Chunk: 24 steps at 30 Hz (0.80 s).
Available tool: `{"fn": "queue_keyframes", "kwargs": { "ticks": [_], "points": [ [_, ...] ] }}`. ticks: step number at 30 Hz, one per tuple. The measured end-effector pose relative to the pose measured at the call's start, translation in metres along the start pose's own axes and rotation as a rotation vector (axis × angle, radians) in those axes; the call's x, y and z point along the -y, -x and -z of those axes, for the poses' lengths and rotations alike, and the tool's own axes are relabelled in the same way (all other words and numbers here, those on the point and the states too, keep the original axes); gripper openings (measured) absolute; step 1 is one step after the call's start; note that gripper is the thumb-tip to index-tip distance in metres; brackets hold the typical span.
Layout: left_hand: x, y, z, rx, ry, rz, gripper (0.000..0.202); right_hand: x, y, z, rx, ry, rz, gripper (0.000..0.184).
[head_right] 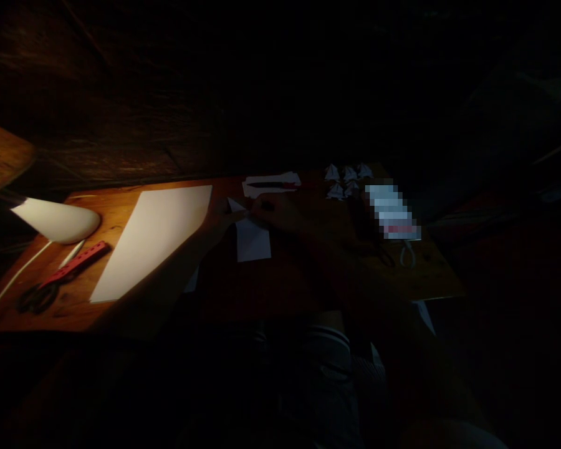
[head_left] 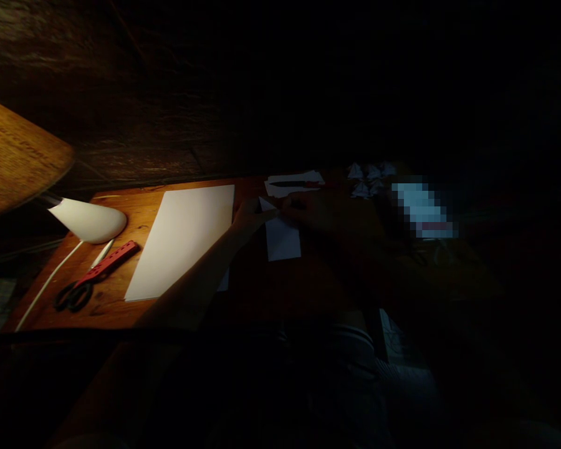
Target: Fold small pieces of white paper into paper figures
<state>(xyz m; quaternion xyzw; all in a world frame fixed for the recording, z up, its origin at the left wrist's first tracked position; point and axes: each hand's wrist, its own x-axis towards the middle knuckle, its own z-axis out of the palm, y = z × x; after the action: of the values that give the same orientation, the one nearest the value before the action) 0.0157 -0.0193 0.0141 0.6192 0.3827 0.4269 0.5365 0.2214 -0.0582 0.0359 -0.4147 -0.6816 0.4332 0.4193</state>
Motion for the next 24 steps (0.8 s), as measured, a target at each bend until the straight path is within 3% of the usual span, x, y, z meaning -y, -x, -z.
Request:
{"fn": "queue_keyframes", "kwargs": {
  "ticks": [9, 17, 24],
  "points": [
    [-0.004, 0.003, -0.004, 0.007, 0.097, 0.044, 0.017, -0.002, -0.004, -0.005, -0.029, 0.073, -0.008, 0.018],
    [-0.004, 0.0, -0.002, 0.088, -0.097, -0.081, 0.01, -0.009, -0.005, -0.007, 0.022, 0.158, 0.054, 0.012],
    [0.001, -0.001, -0.005, -0.01, -0.086, -0.072, 0.006, -0.008, -0.008, -0.009, 0.016, 0.196, 0.062, 0.015]
  ]
}}
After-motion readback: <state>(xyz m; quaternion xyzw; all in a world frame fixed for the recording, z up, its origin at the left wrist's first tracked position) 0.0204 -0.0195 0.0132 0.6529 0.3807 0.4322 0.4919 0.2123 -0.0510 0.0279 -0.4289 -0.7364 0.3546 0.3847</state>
